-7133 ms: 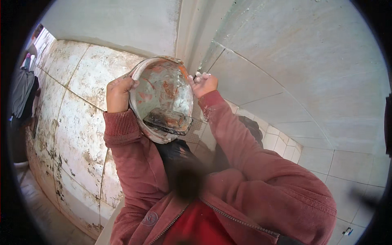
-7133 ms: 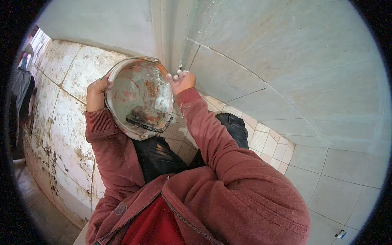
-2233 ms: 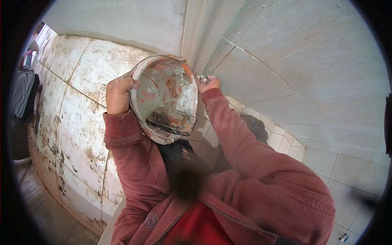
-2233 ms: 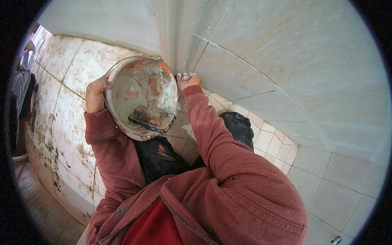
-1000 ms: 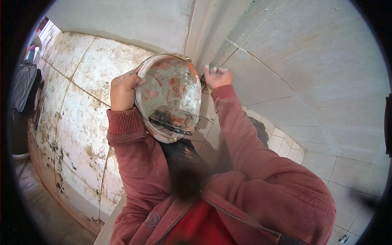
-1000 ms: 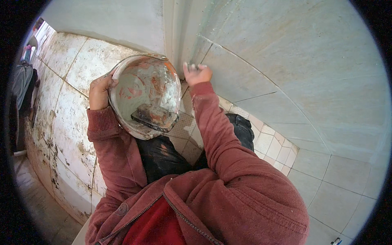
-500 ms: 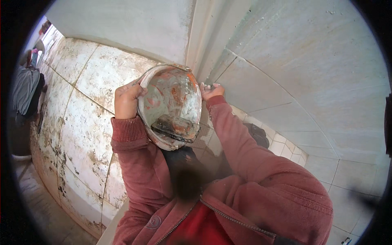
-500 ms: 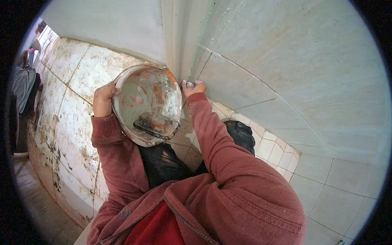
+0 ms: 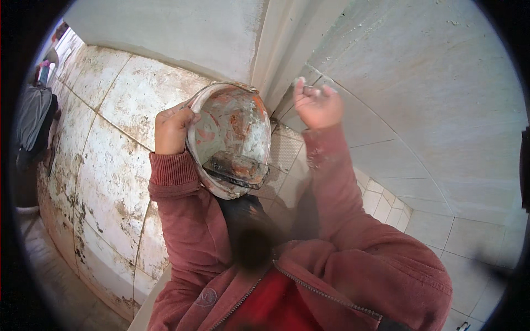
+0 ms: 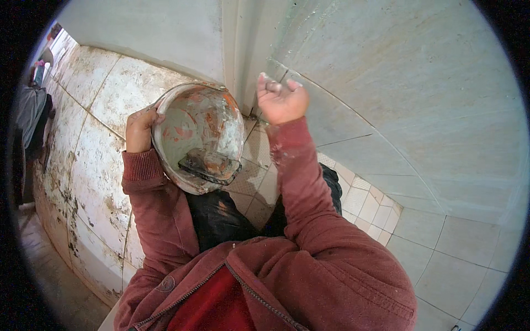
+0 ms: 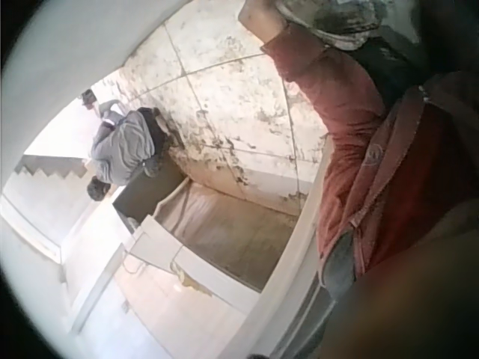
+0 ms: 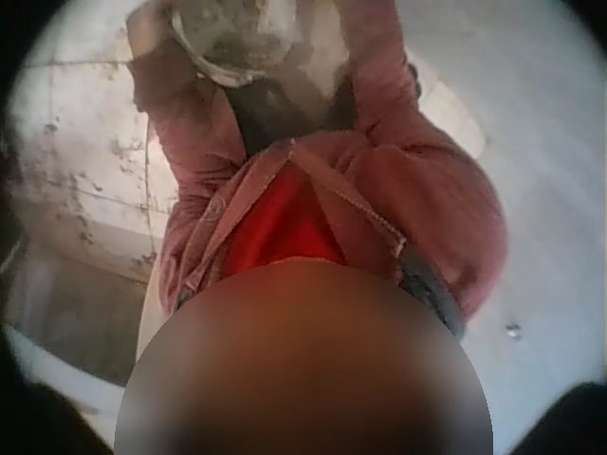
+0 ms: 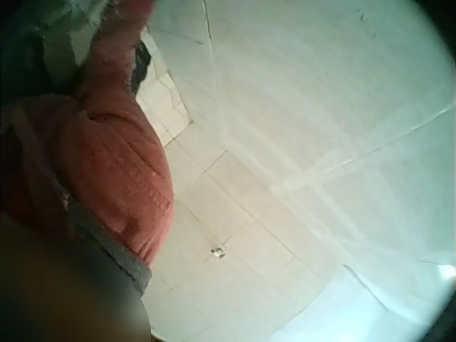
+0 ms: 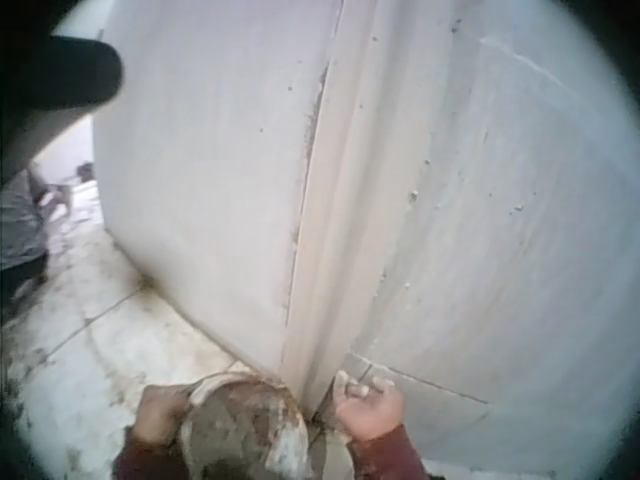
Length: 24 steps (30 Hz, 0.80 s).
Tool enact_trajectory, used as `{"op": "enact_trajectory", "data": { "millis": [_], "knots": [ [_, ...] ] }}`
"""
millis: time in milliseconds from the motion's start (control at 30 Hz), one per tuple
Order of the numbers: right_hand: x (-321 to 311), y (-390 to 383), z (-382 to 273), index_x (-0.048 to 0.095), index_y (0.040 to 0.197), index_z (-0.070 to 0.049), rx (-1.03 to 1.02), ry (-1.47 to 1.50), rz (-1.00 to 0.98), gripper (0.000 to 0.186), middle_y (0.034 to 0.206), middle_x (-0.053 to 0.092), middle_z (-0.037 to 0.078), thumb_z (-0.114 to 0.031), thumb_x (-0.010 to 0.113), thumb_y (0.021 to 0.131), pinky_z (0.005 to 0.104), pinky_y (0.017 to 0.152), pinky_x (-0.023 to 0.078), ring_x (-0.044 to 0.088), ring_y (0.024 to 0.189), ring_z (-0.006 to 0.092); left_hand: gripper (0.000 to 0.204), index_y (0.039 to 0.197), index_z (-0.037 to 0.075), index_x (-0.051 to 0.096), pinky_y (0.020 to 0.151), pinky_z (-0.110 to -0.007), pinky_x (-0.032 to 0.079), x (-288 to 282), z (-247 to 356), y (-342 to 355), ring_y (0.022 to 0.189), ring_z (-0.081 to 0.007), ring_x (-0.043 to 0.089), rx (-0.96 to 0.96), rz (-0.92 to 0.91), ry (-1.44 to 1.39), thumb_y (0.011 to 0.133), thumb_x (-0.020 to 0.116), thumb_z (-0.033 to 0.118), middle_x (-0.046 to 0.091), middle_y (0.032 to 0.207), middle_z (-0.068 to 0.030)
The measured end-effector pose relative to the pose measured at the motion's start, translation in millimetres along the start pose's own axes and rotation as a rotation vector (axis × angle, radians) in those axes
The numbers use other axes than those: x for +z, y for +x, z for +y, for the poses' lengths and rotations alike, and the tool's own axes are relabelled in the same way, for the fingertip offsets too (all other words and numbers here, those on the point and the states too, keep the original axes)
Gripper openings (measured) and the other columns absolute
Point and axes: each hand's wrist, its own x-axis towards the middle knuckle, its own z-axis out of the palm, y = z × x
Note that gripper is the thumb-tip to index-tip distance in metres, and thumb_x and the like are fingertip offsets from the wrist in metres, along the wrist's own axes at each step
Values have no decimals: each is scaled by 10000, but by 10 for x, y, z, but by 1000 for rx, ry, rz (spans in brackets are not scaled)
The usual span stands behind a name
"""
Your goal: Applying grout or joint compound to wall tile seams using a trowel and fingers.
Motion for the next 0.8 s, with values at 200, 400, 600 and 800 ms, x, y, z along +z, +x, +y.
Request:
{"op": "enact_trajectory", "data": {
  "millis": [200,400,600,800],
  "knots": [
    [-188,-338,-247,279,1160,55,8,-343,-263,469,1051,498,158,-125,369,736,347,673,428,412,506,143,245,826,-117,578,380,-258,421,39,18,-62,431,-161,491,45,123,85,650,484,24,549,622,-98],
    [-361,-418,-167,234,1246,-17,51,-591,-281,567,1139,475,160,-103,377,705,337,637,433,454,532,136,179,750,-79,591,386,-264,423,-10,-6,-54,423,-167,484,46,150,200,650,504,40,543,602,-88],
    [-731,-485,50,68,1325,-72,-207,-2190,-809,824,1064,508,199,62,439,602,353,646,454,547,698,294,177,735,-93,582,432,-273,460,-31,60,-120,463,-196,526,51,108,68,650,503,41,553,630,-120],
    [-1170,-300,-103,103,1329,-141,-139,-2719,-1287,803,1054,519,171,25,463,631,395,625,460,540,695,351,214,758,-117,576,452,-290,478,-45,-10,-57,477,-209,542,-30,41,-118,640,500,44,564,640,-142]
  ]
}}
